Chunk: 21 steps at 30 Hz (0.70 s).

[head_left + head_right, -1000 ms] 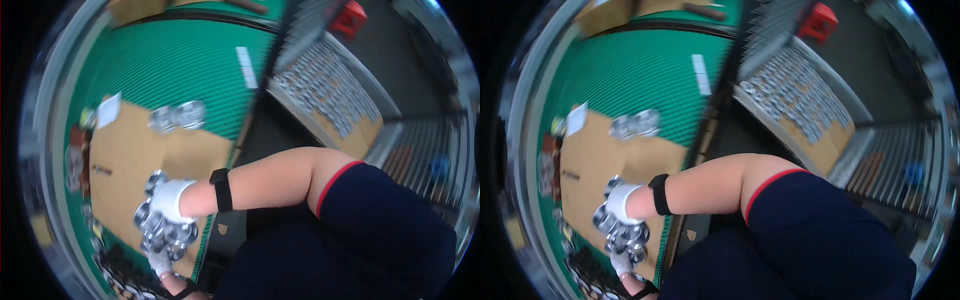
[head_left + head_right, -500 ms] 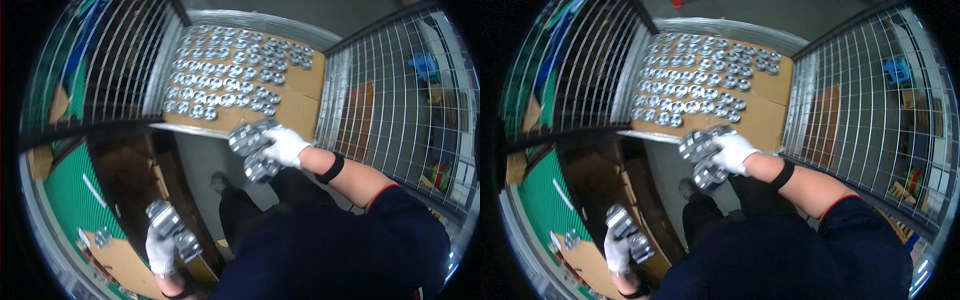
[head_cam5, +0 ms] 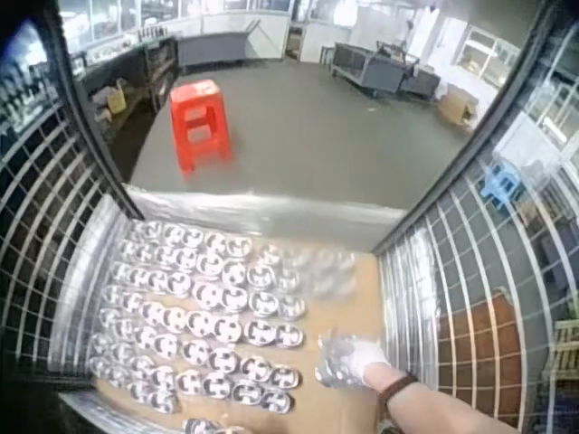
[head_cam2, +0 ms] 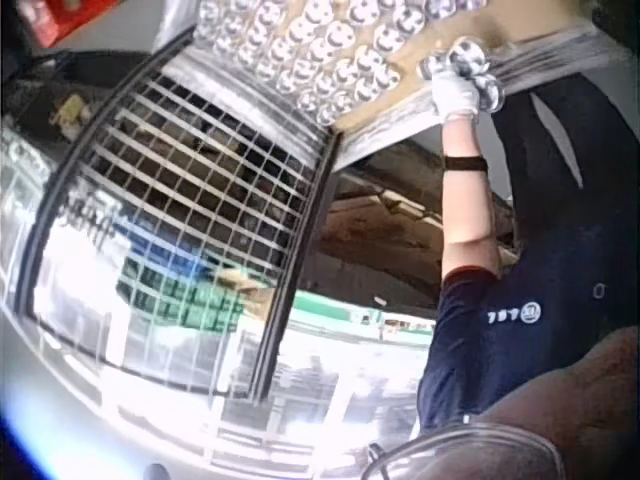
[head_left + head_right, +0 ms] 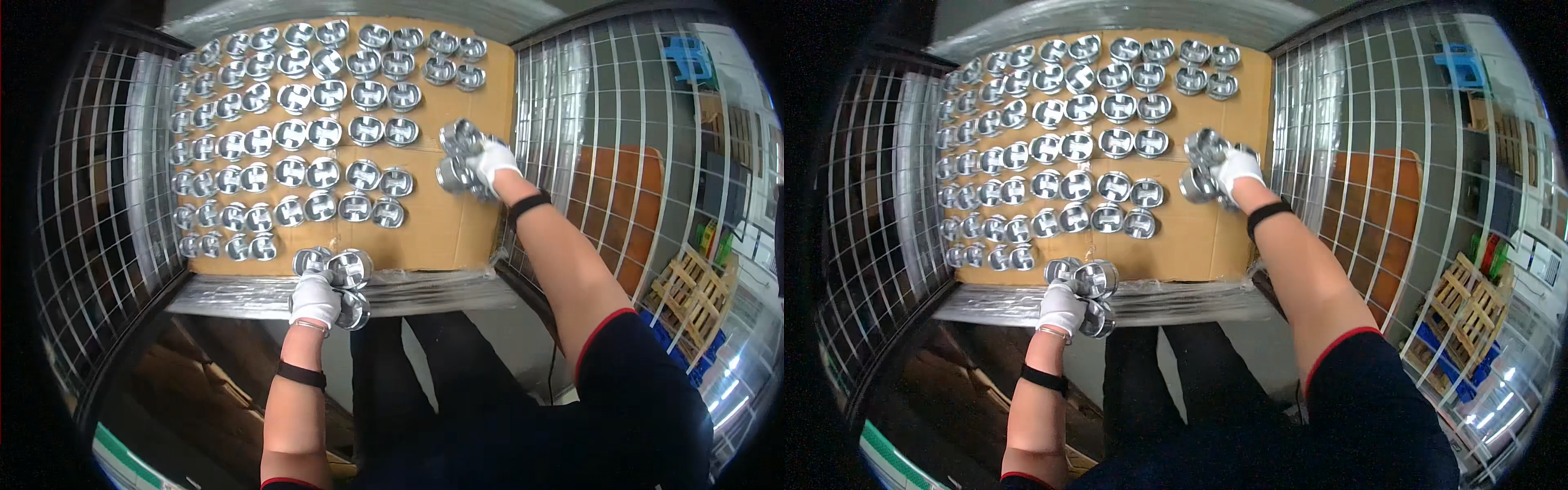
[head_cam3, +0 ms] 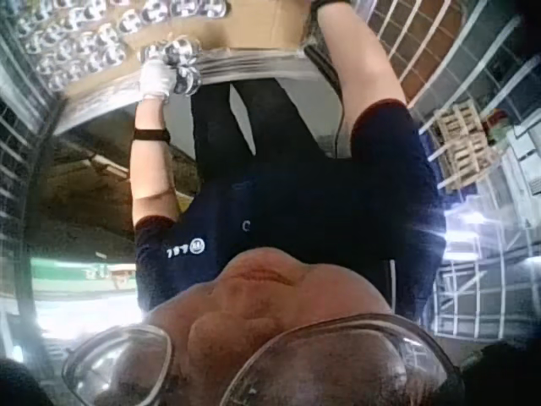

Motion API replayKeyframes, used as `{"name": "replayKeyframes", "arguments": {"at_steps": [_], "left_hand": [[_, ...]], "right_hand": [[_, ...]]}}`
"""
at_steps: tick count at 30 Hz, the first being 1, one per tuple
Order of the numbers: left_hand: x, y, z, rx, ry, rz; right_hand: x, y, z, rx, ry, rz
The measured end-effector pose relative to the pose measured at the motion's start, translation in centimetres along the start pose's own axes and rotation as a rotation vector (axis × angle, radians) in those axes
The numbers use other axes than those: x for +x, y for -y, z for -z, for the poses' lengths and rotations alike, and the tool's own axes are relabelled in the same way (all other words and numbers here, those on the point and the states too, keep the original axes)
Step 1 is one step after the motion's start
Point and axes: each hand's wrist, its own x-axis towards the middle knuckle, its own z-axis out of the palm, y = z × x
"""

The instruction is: Measure, mark, and sort metal pistons using gauges and a permanent marker before placing them in storage containers.

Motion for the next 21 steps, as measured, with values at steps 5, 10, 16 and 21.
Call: {"name": "replayKeyframes", "arguments": {"at_steps": [5, 10, 16, 21], "left_hand": [[6.5, 1.3, -4.0, 0.08, -0.042, 0.024], [9.0, 4.9, -6.7, 0.074, -0.079, 0.031], [9.9, 5.5, -8.6, 0.192, -0.134, 0.007], [9.9, 7.6, -9.8, 0.215, -0.329, -0.081]], "right_hand": [[9.7, 1.1, -3.6, -0.108, -0.204, -0.062], [11.1, 3.0, -6.2, -0.152, -0.25, -0.051], [10.7, 1.5, -6.6, -0.156, -0.193, -0.012], [10.4, 2.9, -8.3, -0.176, -0.232, 0.082]]}}
